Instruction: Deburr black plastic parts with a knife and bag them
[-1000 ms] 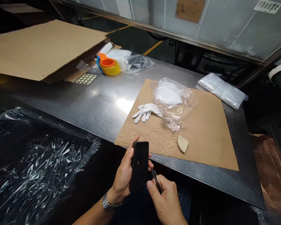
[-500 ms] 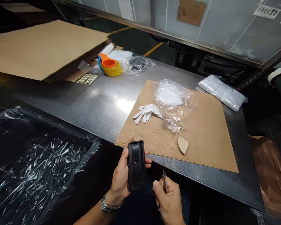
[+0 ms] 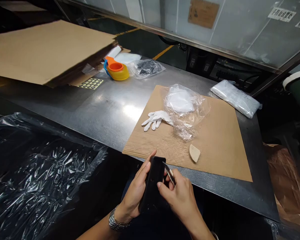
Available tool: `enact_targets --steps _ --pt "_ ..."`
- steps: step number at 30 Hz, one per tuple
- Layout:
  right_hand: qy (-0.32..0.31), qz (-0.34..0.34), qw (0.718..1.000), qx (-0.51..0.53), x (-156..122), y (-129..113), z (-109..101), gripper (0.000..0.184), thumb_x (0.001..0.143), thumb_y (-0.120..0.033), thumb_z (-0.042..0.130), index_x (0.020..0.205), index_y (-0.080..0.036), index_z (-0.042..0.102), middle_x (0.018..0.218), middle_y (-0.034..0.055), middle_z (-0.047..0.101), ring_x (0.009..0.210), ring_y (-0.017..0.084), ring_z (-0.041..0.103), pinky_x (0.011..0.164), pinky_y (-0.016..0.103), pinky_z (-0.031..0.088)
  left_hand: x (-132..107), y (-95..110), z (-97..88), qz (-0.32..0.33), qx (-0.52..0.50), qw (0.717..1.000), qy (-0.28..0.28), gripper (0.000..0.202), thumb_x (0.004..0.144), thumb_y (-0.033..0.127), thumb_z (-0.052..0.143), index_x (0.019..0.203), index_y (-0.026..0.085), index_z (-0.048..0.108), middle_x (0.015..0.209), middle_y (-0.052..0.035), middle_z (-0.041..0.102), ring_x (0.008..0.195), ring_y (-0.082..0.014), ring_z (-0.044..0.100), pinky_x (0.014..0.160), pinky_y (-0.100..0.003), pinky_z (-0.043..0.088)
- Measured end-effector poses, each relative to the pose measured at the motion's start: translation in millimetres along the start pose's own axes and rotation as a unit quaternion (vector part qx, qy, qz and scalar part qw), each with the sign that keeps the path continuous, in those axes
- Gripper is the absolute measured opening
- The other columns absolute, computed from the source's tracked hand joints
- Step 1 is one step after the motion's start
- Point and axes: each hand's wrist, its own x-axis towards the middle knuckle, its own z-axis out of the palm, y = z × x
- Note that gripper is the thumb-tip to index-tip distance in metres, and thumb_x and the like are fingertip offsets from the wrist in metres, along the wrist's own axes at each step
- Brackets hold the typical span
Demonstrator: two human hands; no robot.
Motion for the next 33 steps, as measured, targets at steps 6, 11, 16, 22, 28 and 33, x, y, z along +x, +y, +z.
enact_targets --steps 6,11,16,22,28,33 --pt "0.094 -0.029 0.995 -0.007 28 2 -19 0.023 0.074 -0.040 0.059 0.074 -0.019 0.049 0.051 -0.0071 0.045 0.047 0.009 0.044 0.046 0.020 0.032 0 -6 -5.5 -0.141 -0.005 0.988 -0.056 0.053 0.087 0.043 0.045 0.137 0.032 0.034 0.072 -0.0050 0.067 0.055 -0.0136 0.060 0.049 -0.022 0.047" --pt "0.129 -0.060 0.990 -0.002 33 5 -28 0.027 0.082 -0.041 0.050 0.067 -0.019 0.046 0.057 -0.0048 0.044 0.053 0.009 0.042 0.051 0.021 0.032 4 -2 -12.6 -0.193 -0.033 0.975 -0.106 0.053 0.091 0.043 0.034 0.141 0.033 0.020 0.072 -0.0076 0.067 0.054 -0.0141 0.061 0.047 -0.021 0.046" --pt "0.069 -0.136 0.988 -0.014 16 -6 -29 0.028 0.084 -0.043 0.052 0.075 -0.018 0.057 0.056 -0.0048 0.045 0.051 0.009 0.041 0.050 0.021 0.032 11 -3 -16.7 -0.277 -0.071 0.949 -0.136 0.051 0.091 0.039 0.035 0.140 0.029 0.025 0.070 -0.0071 0.067 0.051 -0.0164 0.062 0.043 -0.022 0.047" --pt "-0.047 -0.269 0.945 -0.181 -1 -26 -9 0.045 0.082 -0.059 0.048 0.096 -0.018 0.057 0.074 0.0015 0.063 0.060 0.014 0.056 0.054 0.025 0.034 14 -5 -9.3 -0.304 -0.158 0.937 -0.074 0.031 0.083 0.031 0.054 0.107 0.014 0.063 0.064 -0.0020 0.064 0.054 -0.0147 0.062 0.053 -0.023 0.049" --pt "-0.050 -0.263 0.937 -0.223 0 -28 4 0.040 0.078 -0.056 0.056 0.088 -0.018 0.054 0.066 -0.0006 0.063 0.052 0.014 0.056 0.048 0.025 0.026 14 -5 -6.0 -0.298 -0.153 0.941 -0.037 0.026 0.083 0.032 0.053 0.103 0.019 0.063 0.062 0.0010 0.064 0.056 -0.0136 0.062 0.055 -0.021 0.049" --pt "-0.046 -0.194 0.963 -0.183 13 -22 -11 0.014 0.082 -0.030 0.059 0.092 -0.020 0.059 0.071 -0.0004 0.066 0.058 0.014 0.058 0.052 0.023 0.029 12 -10 -9.9 -0.325 -0.104 0.939 -0.051 0.031 0.082 0.038 0.052 0.098 0.013 0.063 0.054 -0.0014 0.062 0.039 -0.0147 0.056 0.040 -0.024 0.045"
